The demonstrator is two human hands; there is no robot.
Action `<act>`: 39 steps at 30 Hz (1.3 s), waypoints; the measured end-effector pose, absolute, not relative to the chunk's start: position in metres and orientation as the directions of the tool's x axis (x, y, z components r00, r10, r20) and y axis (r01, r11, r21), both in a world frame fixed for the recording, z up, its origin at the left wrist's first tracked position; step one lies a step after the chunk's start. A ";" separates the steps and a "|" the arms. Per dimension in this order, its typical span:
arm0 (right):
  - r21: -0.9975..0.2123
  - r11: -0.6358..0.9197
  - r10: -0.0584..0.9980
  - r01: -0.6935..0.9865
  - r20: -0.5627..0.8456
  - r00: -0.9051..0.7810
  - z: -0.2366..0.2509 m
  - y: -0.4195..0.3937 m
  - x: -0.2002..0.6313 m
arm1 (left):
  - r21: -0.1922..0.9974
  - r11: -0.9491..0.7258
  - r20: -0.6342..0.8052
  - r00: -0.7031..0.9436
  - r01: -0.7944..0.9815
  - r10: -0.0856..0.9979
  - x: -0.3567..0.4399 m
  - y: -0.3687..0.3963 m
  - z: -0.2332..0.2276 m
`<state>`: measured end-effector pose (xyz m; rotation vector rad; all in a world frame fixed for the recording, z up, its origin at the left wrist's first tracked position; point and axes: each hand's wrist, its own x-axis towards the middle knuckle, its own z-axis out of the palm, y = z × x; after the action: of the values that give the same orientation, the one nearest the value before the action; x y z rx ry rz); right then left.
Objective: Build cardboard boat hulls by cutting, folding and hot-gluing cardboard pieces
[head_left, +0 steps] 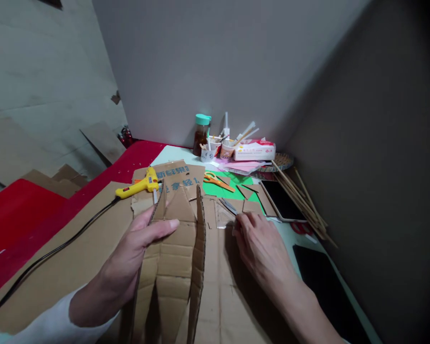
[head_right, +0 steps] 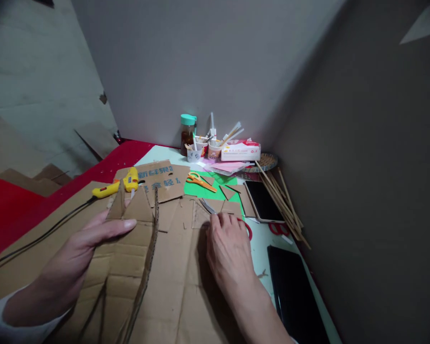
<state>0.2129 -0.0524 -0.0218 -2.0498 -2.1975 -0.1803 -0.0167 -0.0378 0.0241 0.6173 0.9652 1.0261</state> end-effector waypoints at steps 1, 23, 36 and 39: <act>0.012 0.074 0.983 0.997 0.165 -0.075 -0.024 -0.052 0.213 | 0.807 0.407 -0.367 0.175 -0.429 0.914 -0.018 -0.037 0.024; -0.984 0.089 0.994 0.152 0.078 -0.077 -0.003 -0.083 0.161 | 0.995 -0.097 0.096 0.082 0.007 0.992 -0.011 -0.035 0.010; -0.964 0.088 0.996 -0.251 0.081 0.040 -0.012 -0.079 0.156 | 0.915 0.231 -0.157 0.234 -0.332 0.959 0.009 -0.034 0.006; -0.976 0.200 0.962 -0.086 0.179 0.204 -0.008 -0.078 0.156 | 0.917 0.273 -0.165 0.347 -0.291 0.923 0.009 -0.039 0.000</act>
<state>0.1562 -0.0778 -0.0082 -1.0793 -1.0751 0.9762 0.0085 -0.0391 0.0004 0.9380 0.8343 0.9588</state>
